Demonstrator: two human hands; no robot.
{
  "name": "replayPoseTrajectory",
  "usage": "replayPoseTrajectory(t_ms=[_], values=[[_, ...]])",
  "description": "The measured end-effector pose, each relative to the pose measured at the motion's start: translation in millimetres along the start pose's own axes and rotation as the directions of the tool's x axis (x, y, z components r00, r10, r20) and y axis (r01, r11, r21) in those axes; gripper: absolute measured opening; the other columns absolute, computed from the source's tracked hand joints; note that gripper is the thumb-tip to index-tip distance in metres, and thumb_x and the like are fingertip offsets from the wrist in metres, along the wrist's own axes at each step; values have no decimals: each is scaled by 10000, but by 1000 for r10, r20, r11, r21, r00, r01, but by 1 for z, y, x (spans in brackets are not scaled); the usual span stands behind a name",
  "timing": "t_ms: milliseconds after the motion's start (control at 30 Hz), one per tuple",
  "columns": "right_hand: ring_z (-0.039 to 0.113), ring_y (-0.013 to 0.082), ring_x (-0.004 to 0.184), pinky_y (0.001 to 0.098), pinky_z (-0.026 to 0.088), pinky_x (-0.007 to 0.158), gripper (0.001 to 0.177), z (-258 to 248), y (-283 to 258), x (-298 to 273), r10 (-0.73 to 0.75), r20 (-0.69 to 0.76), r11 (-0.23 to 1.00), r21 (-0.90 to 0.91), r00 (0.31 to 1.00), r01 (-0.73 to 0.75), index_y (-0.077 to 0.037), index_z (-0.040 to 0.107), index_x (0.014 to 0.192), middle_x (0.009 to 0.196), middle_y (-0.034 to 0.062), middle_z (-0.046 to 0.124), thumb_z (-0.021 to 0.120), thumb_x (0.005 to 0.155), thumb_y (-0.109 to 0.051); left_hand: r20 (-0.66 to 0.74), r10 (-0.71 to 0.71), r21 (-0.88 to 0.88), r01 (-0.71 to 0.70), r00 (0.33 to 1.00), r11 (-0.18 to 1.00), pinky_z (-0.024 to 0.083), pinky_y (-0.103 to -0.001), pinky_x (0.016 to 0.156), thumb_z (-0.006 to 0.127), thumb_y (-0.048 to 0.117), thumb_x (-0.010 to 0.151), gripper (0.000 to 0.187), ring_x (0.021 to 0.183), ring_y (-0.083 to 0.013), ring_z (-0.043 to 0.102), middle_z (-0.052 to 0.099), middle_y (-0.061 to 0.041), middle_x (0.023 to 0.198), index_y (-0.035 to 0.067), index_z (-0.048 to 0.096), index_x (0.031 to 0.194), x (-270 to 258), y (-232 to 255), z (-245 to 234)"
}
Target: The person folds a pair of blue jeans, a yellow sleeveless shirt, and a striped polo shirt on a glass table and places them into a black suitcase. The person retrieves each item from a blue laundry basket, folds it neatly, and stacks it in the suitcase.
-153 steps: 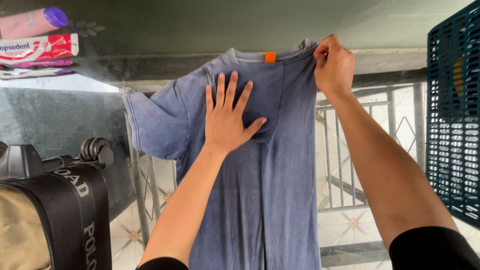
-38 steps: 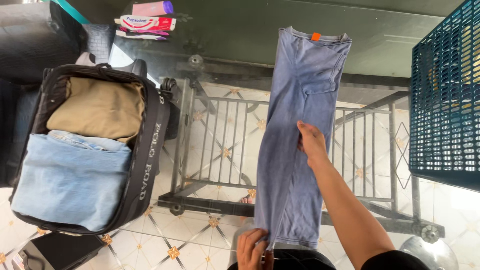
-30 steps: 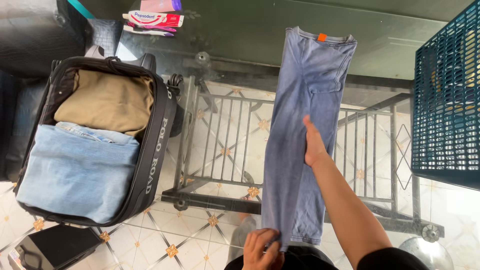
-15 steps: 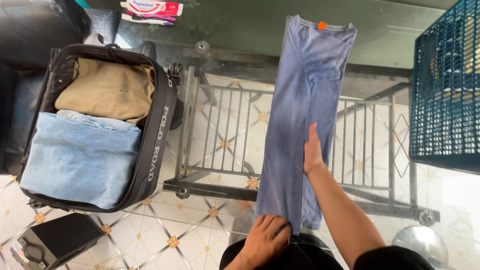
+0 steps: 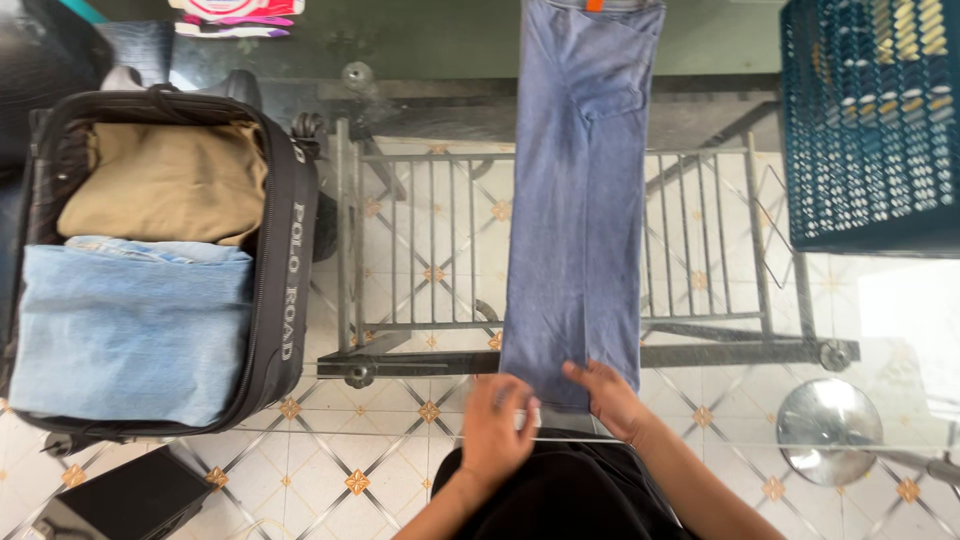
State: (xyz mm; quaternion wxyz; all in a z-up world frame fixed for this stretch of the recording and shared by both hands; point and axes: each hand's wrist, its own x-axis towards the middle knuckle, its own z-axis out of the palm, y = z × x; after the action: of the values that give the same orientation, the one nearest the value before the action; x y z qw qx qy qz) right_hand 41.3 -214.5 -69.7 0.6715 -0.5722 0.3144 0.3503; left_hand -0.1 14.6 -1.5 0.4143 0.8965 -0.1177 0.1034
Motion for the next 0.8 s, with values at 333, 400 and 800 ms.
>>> replayPoseTrajectory(t_ms=[333, 400, 800], values=[[766, 201, 736, 385, 582, 621, 344, 4, 49, -43, -239, -184, 825, -557, 953, 99, -38, 717, 987, 881, 97, 797, 726, 899, -371, 298, -516, -50, 553, 803, 831, 563, -378, 640, 771, 230, 864, 269, 707, -196, 746, 780, -8, 842, 128, 636, 1073, -9, -54, 3], [758, 233, 744, 396, 587, 676, 330, 6, 42, -67, -450, -339, 621, -784, 826, 16, -110, 728, 1028, 871, 90, 787, 712, 923, -423, 362, -517, 61, 534, 775, 843, 551, -385, 660, 790, 259, 833, 332, 770, -200, 740, 782, 8, 860, 147, 630, 1101, -8, -55, -1], [688, 340, 912, 490, 521, 741, 576, -14, 15, -45, -691, -426, 553, -832, 584, 47, -139, 542, 1343, 960, 75, 716, 731, 873, -415, 358, -687, 60, 719, 632, 693, 542, -340, 687, 798, 352, 864, 354, 727, -173, 745, 751, 16, 853, 108, 671, 1088, 20, -62, 12]])
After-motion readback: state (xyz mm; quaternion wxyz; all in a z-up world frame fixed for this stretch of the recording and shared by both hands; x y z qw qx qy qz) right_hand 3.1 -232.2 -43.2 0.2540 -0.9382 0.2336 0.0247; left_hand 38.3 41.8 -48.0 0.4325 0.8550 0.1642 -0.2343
